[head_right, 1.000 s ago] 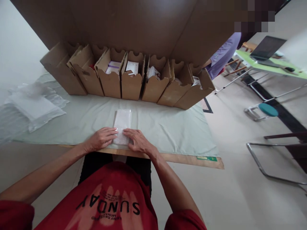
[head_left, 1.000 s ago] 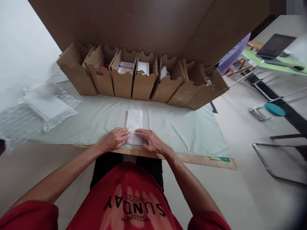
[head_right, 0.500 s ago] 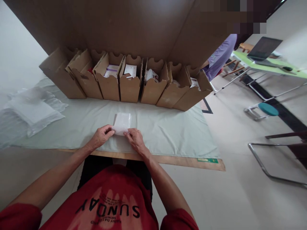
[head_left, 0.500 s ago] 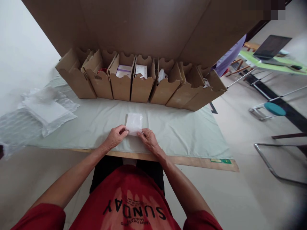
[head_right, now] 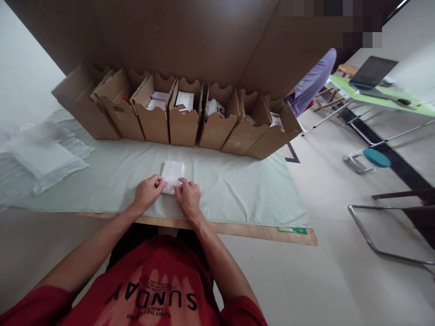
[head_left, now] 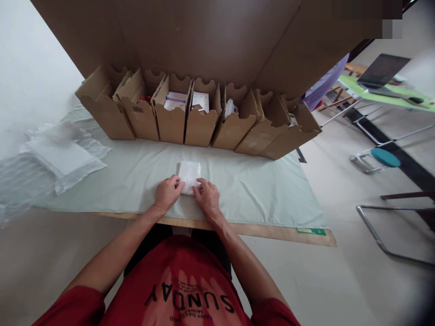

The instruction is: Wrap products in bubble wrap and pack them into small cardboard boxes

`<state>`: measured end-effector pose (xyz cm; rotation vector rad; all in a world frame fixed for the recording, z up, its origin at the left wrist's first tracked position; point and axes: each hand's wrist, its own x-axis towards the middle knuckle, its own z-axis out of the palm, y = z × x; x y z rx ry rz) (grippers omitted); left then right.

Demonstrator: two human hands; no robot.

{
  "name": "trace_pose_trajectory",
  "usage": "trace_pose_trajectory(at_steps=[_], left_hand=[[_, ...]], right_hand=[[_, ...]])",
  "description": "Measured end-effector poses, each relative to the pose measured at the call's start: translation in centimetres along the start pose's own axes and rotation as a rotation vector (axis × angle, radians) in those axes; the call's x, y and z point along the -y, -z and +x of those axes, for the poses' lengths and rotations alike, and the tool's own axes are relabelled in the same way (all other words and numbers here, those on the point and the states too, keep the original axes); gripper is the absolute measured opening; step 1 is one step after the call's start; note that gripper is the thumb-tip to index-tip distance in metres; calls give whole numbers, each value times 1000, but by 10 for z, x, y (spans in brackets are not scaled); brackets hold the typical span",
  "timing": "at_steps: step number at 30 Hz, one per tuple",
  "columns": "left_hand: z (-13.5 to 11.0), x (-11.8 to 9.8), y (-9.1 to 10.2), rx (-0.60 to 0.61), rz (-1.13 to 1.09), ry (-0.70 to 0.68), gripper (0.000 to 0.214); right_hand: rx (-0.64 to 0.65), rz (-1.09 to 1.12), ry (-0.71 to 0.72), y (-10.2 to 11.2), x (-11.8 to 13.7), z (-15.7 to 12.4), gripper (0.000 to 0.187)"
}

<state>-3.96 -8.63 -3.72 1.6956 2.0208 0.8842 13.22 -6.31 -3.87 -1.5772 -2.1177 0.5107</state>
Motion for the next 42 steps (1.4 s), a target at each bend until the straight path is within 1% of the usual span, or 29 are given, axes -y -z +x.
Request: trace_pose_trajectory(at_steps=[2,4,6,7,9,10,12,14,16,18,20,22,23,25,28,30,31,34,36,38,42], left_hand=[[-1,-1,-4,-30,120,-57,23],[-3,-2,-5,-83,220,-166,37],[-4,-2,-3,-124,294,-301,39],[-5,-1,-1,-125,323,-369,36],[-5,0,2,-93,347,-482,25],[-4,1,3,-70,344,-523,22],[0,4,5,-23,326,-584,21],[6,7,6,28,302,-619,24],[12,13,8,87,256,-630,25],[17,19,12,152,187,-628,26],[19,25,17,209,129,-625,33],[16,30,23,246,97,-622,43],[13,31,26,253,83,-619,44],[4,31,30,254,36,-611,39],[-8,25,35,262,-96,-572,27],[-13,21,37,281,-182,-487,24],[-14,19,38,294,-211,-424,25],[-13,15,40,335,-256,-237,26],[-11,13,41,345,-276,-174,26],[-9,12,40,340,-299,-148,28],[-8,12,38,331,-350,-105,29]], right_hand=[[-4,-96,19,0,5,-1,41],[-14,-173,30,2,7,-3,50],[-54,-231,78,6,6,-8,52],[-77,-248,132,9,5,-12,49],[-93,-265,287,14,2,-20,39],[-77,-269,370,16,0,-23,37],[-6,-282,501,17,-3,-27,38],[73,-304,563,16,-5,-25,43],[128,-330,582,15,-5,-17,43],[170,-341,591,17,-3,-7,39],[201,-326,589,22,-1,0,35],[217,-289,571,30,1,3,33],[219,-263,558,33,2,2,32],[223,-188,531,40,2,-2,31],[246,-17,467,47,-1,-11,30],[278,111,398,50,-4,-13,29],[299,173,363,50,-6,-13,32],[350,315,257,47,-13,-8,49],[361,373,181,40,-17,-4,46],[354,425,122,33,-20,-1,39],[294,525,80,22,-20,2,32]])
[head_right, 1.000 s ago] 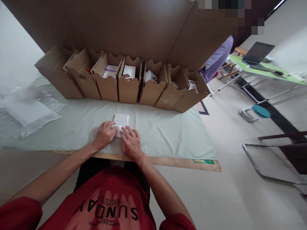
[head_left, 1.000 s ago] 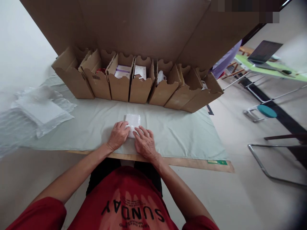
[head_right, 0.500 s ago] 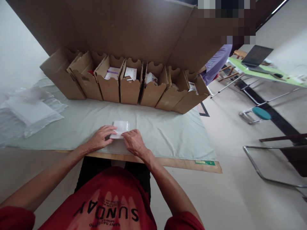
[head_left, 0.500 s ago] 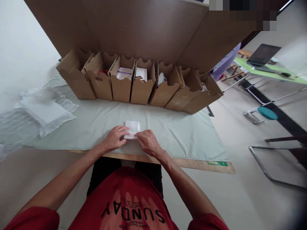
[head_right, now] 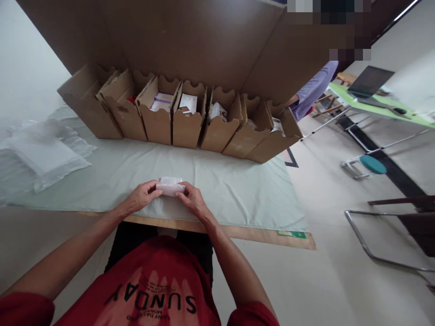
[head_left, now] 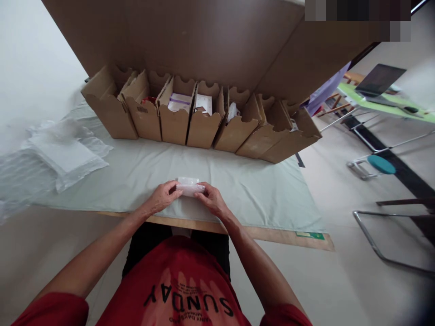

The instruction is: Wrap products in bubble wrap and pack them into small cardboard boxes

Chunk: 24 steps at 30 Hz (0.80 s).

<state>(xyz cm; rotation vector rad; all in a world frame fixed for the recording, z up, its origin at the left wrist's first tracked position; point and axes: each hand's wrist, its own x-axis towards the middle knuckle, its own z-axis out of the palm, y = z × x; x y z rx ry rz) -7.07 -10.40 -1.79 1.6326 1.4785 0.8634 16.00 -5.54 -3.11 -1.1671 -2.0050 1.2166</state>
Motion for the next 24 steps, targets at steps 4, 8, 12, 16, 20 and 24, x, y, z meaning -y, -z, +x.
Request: trace_pose_trajectory(at_steps=[4,8,12,16,20,24], left_hand=[[4,4,-7,-47,-64,27,29],[11,7,-16,-163,-37,57,31],[16,9,-24,-342,286,33,23],[18,5,-26,-392,536,31,23],[22,-11,-21,-234,646,204,23],[30,-26,-13,-43,607,367,20]], right_hand=[[-53,63,-22,-6,-3,4,31],[-102,110,-66,-11,-7,13,39],[-163,-120,-152,-13,-4,21,47],[-198,-405,-220,-12,9,24,59],[-85,-519,-249,-5,21,29,50],[26,-507,-258,4,25,33,38]])
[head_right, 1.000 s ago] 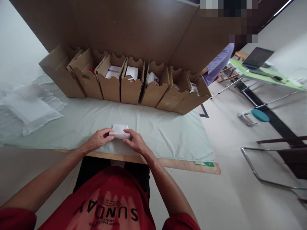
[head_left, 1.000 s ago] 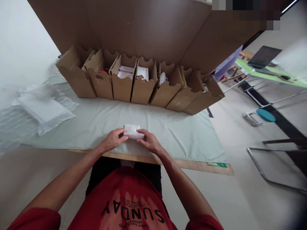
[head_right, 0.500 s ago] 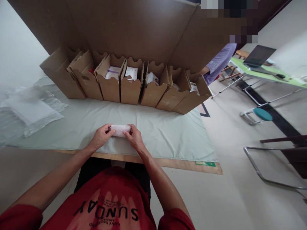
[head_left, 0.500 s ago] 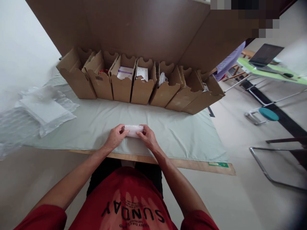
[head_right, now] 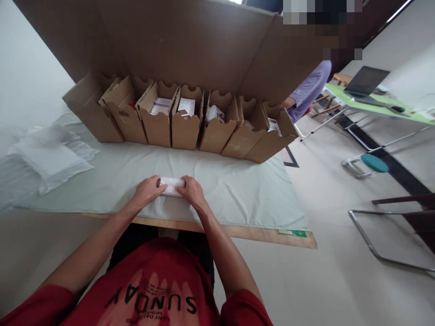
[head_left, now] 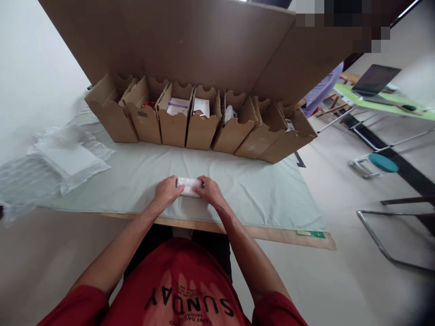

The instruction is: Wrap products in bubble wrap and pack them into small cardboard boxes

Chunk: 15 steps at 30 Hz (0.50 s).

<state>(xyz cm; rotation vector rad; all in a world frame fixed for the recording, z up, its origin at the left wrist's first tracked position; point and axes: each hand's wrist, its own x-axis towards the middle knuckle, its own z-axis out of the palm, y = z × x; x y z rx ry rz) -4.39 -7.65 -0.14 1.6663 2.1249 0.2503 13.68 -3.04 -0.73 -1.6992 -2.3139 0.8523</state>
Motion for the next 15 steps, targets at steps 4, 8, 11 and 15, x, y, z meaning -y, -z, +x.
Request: trace_pose_trajectory(at_steps=[4,8,11,15], left_hand=[[2,-3,4,17,-44,-34,12],[-7,-10,4,-26,-102,-99,10],[-19,-18,6,-10,-151,-162,12],[-29,-25,11,-2,-356,-409,17]], right_hand=[[1,4,21,1,-3,-4,39],[-36,-33,67,7,-3,-15,40],[-85,-99,203,23,1,-26,54],[49,5,342,44,8,-36,52]])
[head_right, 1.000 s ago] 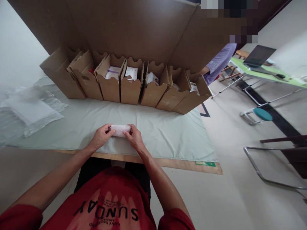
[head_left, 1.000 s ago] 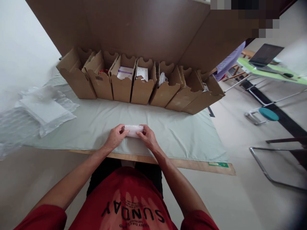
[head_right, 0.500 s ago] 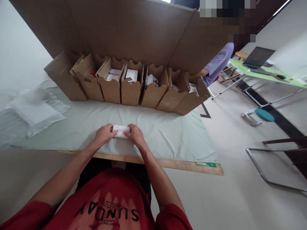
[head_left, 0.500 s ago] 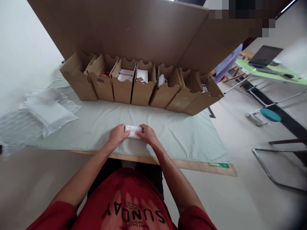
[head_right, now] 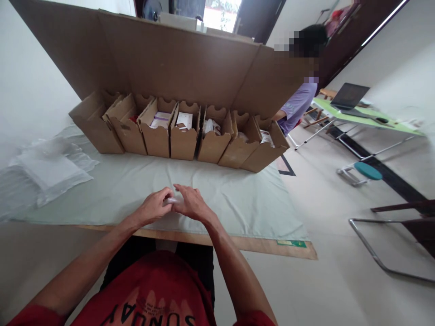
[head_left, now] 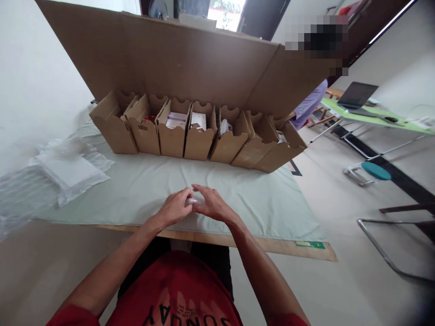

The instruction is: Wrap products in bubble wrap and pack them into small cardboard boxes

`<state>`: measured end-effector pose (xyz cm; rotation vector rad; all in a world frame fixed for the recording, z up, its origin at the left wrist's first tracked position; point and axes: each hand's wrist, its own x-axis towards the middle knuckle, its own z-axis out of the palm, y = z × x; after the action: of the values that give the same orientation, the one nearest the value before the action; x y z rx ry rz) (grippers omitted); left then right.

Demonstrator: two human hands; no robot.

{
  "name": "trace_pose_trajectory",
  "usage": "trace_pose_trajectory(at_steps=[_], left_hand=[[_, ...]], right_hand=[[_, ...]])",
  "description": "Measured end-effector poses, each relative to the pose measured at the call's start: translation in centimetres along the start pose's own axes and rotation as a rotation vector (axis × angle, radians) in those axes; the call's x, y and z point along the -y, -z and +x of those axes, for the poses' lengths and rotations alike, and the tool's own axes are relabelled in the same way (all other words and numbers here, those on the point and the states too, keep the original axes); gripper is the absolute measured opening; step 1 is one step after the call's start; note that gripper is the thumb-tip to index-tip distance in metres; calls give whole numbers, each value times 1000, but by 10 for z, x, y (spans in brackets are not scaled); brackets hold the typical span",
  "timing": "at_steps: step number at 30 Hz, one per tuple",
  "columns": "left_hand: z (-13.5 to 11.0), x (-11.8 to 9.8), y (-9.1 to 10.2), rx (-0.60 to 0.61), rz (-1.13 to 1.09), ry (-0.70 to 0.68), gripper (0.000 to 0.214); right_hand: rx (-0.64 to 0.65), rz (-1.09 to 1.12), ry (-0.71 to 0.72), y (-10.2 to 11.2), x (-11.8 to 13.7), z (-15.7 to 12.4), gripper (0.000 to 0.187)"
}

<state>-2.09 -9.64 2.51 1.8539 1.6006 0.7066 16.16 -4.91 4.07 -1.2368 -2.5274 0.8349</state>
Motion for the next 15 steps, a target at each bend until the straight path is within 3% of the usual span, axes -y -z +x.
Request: trace_pose_trajectory(at_steps=[2,3,5,8,11,15], left_hand=[[1,-1,1,-93,-183,-78,27],[2,0,2,-150,-302,-80,34],[6,2,1,-217,-578,-31,50],[9,3,-6,-130,-912,57,57],[10,1,-15,-69,-988,125,43],[14,1,-17,-180,-1018,192,40]], right_hand=[[51,153,-37,4,3,-1,27],[19,254,-67,4,3,-1,23],[-162,511,-111,2,4,0,31],[-403,847,-141,-2,7,4,41],[-353,854,-147,-3,10,5,42],[-226,706,-104,5,9,8,43]])
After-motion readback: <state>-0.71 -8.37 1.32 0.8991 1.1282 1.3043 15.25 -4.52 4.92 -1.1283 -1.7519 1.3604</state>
